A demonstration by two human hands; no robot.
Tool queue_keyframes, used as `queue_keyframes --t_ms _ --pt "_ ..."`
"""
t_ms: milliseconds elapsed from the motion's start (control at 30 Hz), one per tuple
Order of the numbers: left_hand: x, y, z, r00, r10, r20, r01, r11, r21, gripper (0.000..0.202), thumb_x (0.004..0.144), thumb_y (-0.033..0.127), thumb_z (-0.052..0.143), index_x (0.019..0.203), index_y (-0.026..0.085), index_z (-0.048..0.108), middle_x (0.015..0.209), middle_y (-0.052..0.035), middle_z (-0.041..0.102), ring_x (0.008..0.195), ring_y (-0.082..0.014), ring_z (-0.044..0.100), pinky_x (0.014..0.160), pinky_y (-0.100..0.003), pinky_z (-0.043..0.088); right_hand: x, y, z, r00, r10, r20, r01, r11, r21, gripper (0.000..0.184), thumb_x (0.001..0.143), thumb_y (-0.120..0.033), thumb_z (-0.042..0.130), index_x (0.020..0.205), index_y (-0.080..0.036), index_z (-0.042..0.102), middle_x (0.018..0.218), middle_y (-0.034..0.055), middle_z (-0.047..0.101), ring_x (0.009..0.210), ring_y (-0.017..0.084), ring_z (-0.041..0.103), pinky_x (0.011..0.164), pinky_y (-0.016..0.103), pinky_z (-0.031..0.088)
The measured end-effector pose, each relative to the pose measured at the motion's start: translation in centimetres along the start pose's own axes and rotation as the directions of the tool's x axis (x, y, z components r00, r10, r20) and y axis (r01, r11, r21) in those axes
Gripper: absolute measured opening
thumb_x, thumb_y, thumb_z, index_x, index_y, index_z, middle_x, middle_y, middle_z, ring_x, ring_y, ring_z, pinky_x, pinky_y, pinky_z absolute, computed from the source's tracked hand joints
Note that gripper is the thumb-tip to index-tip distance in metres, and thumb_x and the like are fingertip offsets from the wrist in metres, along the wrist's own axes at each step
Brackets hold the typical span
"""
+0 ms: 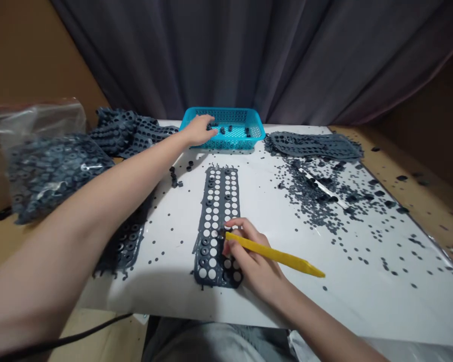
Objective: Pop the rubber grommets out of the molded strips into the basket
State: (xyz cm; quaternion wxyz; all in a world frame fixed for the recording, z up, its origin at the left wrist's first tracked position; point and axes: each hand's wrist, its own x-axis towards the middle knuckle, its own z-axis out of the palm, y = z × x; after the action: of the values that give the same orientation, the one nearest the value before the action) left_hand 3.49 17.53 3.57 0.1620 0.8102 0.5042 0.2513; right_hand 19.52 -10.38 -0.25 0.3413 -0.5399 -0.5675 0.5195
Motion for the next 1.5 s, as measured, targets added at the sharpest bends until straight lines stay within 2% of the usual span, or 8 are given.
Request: queue_keyframes --t_ms 133,233,333,833,1000,1267,1433,1500 --pt "-8.6 2.8 -1.9 0.954 0.295 0.058 -0.292 0.955 -0.058 0.020 0.077 0.020 0.060 0.095 0.013 0.062 0.101 -0.0086 0.060 0.104 -0.0259 0.051 0.097 -0.043 0.033 0.4 0.5 0.7 0.999 -0.040 -0.024 0.039 0.999 -0.030 0.009 0.077 -0.022 0.053 0.073 -0.021 0.045 0.062 -0.0016 0.058 0.057 0.013 0.052 0.052 0.024 0.037" --pt "-16.0 4.3 -2.2 0.858 0.357 0.368 -0.321 0.934 -0.158 0.009 0.078 0.024 0.059 0.082 0.018 0.065 0.081 -0.0054 0.062 0.084 -0.0214 0.053 0.082 -0.035 0.039 0.7 1.0 1.0 0.996 -0.084 -0.028 0.082 0.994 -0.068 0.012 0.072 -0.019 0.055 0.064 -0.020 0.045 0.058 -0.0025 0.055 0.052 0.011 0.046 0.050 0.023 0.034" --pt "-20.6 4.2 -1.4 0.812 0.358 0.461 -0.305 0.934 -0.188 0.015 0.080 0.026 0.058 0.091 0.020 0.066 0.081 -0.0062 0.063 0.081 -0.0205 0.054 0.075 -0.032 0.039 0.9 1.1 1.3 0.993 -0.109 -0.041 0.104 0.989 -0.102 0.012 0.071 -0.018 0.054 0.063 -0.020 0.045 0.057 -0.0029 0.054 0.051 0.011 0.044 0.049 0.023 0.033" --pt "-20.8 5.1 0.1 0.672 0.428 0.605 -0.427 0.891 -0.156 0.015 0.079 0.012 0.051 0.083 0.017 0.065 0.078 -0.0061 0.056 0.070 -0.0183 0.052 0.065 -0.028 0.041 0.6 0.6 2.6 0.974 -0.177 -0.139 0.115 0.922 -0.370 0.016 0.067 -0.013 0.050 0.058 -0.021 0.039 0.051 -0.0036 0.045 0.051 0.013 0.041 0.054 0.026 0.033" --pt "-20.9 4.6 1.0 0.742 0.432 0.513 -0.306 0.899 -0.314 0.021 0.080 0.011 0.049 0.061 0.020 0.054 0.064 -0.0058 0.051 0.065 -0.0200 0.047 0.069 -0.032 0.041 0.6 1.1 2.7 0.938 -0.302 -0.172 0.205 0.880 -0.429 0.016 0.066 -0.011 0.051 0.059 -0.021 0.041 0.059 0.0002 0.052 0.069 0.019 0.047 0.068 0.033 0.037" --pt "-21.7 3.5 1.4 0.803 0.387 0.454 -0.189 0.887 -0.421 0.017 0.084 0.020 0.048 0.075 0.020 0.062 0.075 -0.0091 0.059 0.075 -0.0216 0.051 0.076 -0.033 0.041 0.7 1.5 2.3 0.908 -0.373 -0.189 0.294 0.891 -0.346 0.019 0.066 -0.007 0.051 0.060 -0.021 0.041 0.073 0.0028 0.056 0.082 0.021 0.049 0.075 0.036 0.039" --pt "-21.7 2.5 -0.6 0.941 0.093 0.324 0.002 0.960 -0.280 0.016 0.087 0.025 0.046 0.084 0.018 0.060 0.078 -0.0039 0.060 0.070 -0.0159 0.053 0.066 -0.025 0.040 0.8 1.5 2.3 0.916 -0.349 -0.200 0.278 0.909 -0.311 0.020 0.066 -0.006 0.052 0.059 -0.021 0.040 0.073 0.0026 0.057 0.083 0.021 0.050 0.076 0.036 0.039" --pt "-21.9 2.3 -1.2 0.950 -0.057 0.308 0.143 0.953 -0.265 0.016 0.086 0.030 0.049 0.082 0.018 0.060 0.071 -0.0017 0.059 0.063 -0.0143 0.050 0.060 -0.024 0.038 0.8 1.4 2.3 0.920 -0.336 -0.204 0.267 0.914 -0.304 0.019 0.066 -0.007 0.052 0.059 -0.021 0.042 0.074 0.0027 0.057 0.084 0.022 0.050 0.076 0.036 0.039"
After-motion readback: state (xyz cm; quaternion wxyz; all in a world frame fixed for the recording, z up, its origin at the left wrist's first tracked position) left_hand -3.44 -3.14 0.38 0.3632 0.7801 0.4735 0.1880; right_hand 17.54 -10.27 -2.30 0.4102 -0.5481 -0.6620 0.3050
